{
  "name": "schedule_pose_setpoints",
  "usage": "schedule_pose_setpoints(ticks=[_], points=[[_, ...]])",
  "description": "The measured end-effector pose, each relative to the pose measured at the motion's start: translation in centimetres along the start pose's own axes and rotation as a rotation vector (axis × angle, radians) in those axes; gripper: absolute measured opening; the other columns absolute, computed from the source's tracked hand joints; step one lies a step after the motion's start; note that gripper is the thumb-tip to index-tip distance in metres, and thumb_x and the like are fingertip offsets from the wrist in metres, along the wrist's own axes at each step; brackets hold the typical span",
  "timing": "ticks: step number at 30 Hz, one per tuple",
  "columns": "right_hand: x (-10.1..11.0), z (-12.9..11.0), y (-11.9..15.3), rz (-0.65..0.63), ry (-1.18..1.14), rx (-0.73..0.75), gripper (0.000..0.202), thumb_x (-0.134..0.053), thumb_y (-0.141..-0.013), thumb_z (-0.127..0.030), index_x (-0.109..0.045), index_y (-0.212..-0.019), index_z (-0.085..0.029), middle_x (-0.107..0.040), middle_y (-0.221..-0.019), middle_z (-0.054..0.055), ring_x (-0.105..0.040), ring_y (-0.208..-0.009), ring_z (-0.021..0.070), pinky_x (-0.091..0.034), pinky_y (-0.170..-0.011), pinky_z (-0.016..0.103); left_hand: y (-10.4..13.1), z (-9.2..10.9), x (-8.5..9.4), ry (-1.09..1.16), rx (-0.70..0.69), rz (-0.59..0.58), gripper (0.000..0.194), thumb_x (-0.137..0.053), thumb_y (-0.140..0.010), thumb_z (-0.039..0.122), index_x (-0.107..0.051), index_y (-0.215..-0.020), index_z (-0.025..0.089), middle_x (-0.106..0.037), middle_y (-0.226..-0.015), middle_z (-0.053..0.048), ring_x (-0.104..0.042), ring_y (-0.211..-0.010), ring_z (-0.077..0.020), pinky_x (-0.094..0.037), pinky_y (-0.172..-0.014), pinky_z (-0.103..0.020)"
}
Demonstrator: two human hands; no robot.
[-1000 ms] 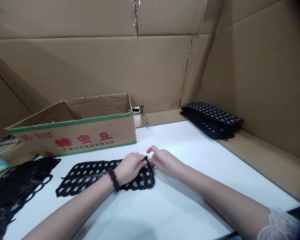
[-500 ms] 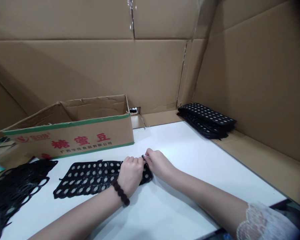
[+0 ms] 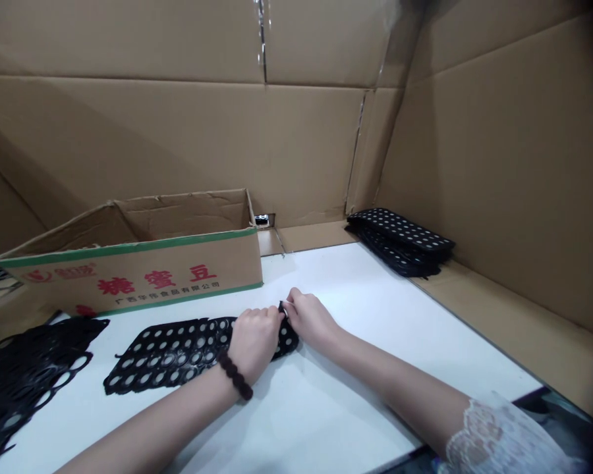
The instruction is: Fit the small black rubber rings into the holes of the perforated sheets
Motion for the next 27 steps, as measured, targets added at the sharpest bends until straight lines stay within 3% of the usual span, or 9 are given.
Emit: schedule_pose_setpoints(ticks=[3,7,14,19,22,27], points=[[1.4,-0.3,-0.6,0.078,0.021,0.044,0.016,-0.032,-0.086,-0.025,-0.045,-0.084,-0.016,-0.059,-0.072,0.007,-0.055,-0.066,0.0148,-0.031,-0.056,0.022,-1.2,-1.7,0.3,0.285,0.077,-0.05,0.027,-0.027,-0.086,0.03,-0.046,-0.073,0.017,-0.057,-0.066,-0.005,-0.052,-0.062,-0.018,-0.034,-0.056,-0.027],[2.1,-0.3,-1.2,0.094,0.017,0.078,0.015,-0.036,-0.085,-0.027,-0.046,-0.081,-0.017,-0.059,-0.07,0.006,-0.054,-0.064,0.0147,-0.031,-0.056,0.022,-2.2,-3.2,-0.2,0.607,0.061,-0.174,0.021,-0.031,-0.084,0.031,-0.044,-0.073,0.018,-0.057,-0.073,-0.002,-0.052,-0.068,-0.0159,-0.037,-0.061,-0.025],[1.4,0.6,-0.8,0.116,-0.092,0.033,0.017,-0.038,-0.083,-0.027,-0.049,-0.079,-0.016,-0.06,-0.07,0.005,-0.054,-0.064,0.0136,-0.034,-0.057,0.022,-2.3,-3.8,-1.3,0.718,0.097,-0.263,0.028,-0.046,-0.073,0.043,-0.05,-0.074,0.015,-0.058,-0.074,-0.002,-0.052,-0.069,-0.0181,-0.038,-0.062,-0.027],[1.7,2.4,-1.1,-0.132,-0.397,-0.046,0.02,-0.043,-0.079,-0.031,-0.05,-0.072,-0.014,-0.061,-0.065,0.003,-0.048,-0.046,0.0078,-0.035,-0.044,0.018,-2.2,-4.6,-1.7,0.755,0.192,-0.252,0.03,-0.051,-0.068,0.043,-0.055,-0.074,0.014,-0.06,-0.074,-0.003,-0.053,-0.069,-0.0194,-0.038,-0.061,-0.028],[1.6,3.1,-1.0,-0.249,-0.436,-0.055,0.02,-0.046,-0.076,-0.033,-0.052,-0.072,-0.014,-0.059,-0.061,0.001,-0.044,-0.038,0.006,-0.031,-0.035,0.016,-2.2,-4.8,-2.0,0.768,0.206,-0.233,0.031,-0.052,-0.068,0.043,-0.056,-0.077,0.014,-0.061,-0.076,-0.003,-0.053,-0.07,-0.0196,-0.039,-0.063,-0.028],[1.4,2.4,-0.6,-0.242,-0.407,0.006,0.017,-0.047,-0.074,-0.029,-0.052,-0.068,-0.014,-0.057,-0.057,0.0,-0.046,-0.038,0.0055,-0.035,-0.039,0.016,-2.2,-4.5,-2.0,0.75,0.175,-0.22,0.029,-0.05,-0.069,0.041,-0.056,-0.076,0.014,-0.061,-0.076,-0.003,-0.053,-0.071,-0.0191,-0.038,-0.064,-0.028]])
Point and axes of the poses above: each hand's wrist, its own y-axis away from the middle knuckle, its own x-axis out of the back of the hand, z = x × y, the point moved 4 cm from there along -y, towards the middle knuckle
